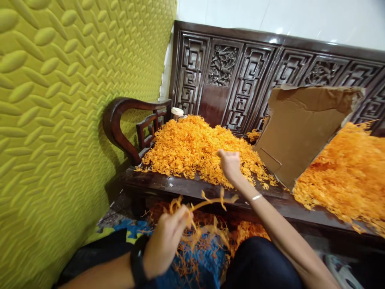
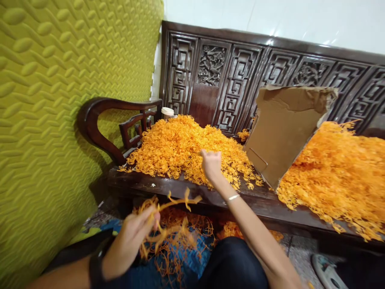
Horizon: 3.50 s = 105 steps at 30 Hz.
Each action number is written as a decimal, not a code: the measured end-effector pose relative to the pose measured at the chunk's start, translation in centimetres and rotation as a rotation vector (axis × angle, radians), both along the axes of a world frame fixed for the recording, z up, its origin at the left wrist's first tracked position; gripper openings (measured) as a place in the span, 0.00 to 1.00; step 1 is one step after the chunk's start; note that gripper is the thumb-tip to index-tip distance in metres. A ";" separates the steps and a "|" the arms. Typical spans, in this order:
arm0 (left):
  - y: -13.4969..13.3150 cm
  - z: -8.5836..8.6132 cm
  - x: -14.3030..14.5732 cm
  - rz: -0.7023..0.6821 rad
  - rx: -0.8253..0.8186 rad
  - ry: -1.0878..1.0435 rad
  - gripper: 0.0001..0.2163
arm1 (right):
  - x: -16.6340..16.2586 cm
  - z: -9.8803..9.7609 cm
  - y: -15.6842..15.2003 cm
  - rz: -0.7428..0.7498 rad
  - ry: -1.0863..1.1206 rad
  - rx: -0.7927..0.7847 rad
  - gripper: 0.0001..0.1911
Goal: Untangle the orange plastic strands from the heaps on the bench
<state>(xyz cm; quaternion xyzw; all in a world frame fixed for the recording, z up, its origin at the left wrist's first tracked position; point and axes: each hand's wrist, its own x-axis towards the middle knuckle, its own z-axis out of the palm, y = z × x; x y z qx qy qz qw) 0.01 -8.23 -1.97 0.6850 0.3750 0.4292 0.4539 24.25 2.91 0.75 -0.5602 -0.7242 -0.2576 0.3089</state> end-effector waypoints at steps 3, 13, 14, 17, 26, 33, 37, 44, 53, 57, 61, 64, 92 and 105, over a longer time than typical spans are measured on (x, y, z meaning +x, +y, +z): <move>0.2 -0.2 -0.3 -0.011 -0.071 -0.005 0.17 | 2.5 0.9 -0.2 -0.033 0.063 0.026 0.14; 4.6 1.3 0.5 -0.197 -0.406 -0.469 0.17 | 2.1 -1.3 1.3 -0.207 0.074 -0.085 0.35; 4.5 1.5 0.4 -0.229 -0.432 -0.524 0.18 | 2.1 -1.4 1.2 -0.216 0.064 -0.110 0.38; 4.6 1.9 0.2 -0.285 -0.469 -0.661 0.19 | 1.4 -0.8 0.4 -0.130 0.148 -0.145 0.37; 4.9 1.4 0.7 -0.379 -0.450 -0.594 0.25 | -5.9 2.6 -4.2 0.469 0.771 -0.614 0.16; 5.4 0.6 0.7 -0.260 -0.337 -0.365 0.23 | -7.1 1.8 -5.0 0.574 0.871 -0.704 0.16; 5.9 0.2 0.5 -0.133 -0.273 -0.247 0.17 | -7.0 1.9 -5.2 0.653 1.026 -0.758 0.13; 6.0 -0.1 0.5 -0.096 -0.249 -0.145 0.16 | -7.2 2.0 -5.6 0.616 1.002 -0.636 0.12; 5.9 -0.1 0.8 -0.074 -0.257 -0.268 0.17 | -7.7 1.6 -5.0 0.607 1.046 -0.719 0.17; 6.0 0.1 0.4 -0.189 -0.317 -0.297 0.22 | -7.9 2.1 -5.1 0.590 1.210 -0.643 0.10; 6.7 -0.3 0.2 -0.190 -0.286 -0.235 0.18 | -8.4 2.1 -5.5 0.632 1.275 -0.554 0.10; 7.2 -0.8 0.3 -0.202 -0.312 -0.177 0.18 | -8.8 2.2 -5.6 0.636 1.253 -0.528 0.11; 6.5 0.8 -0.6 0.049 -0.210 -0.568 0.16 | -7.1 3.8 -5.7 0.434 1.295 -0.172 0.16; 6.4 1.4 -1.4 0.046 -0.331 -0.721 0.24 | -7.7 3.3 -5.6 0.552 0.724 -0.691 0.18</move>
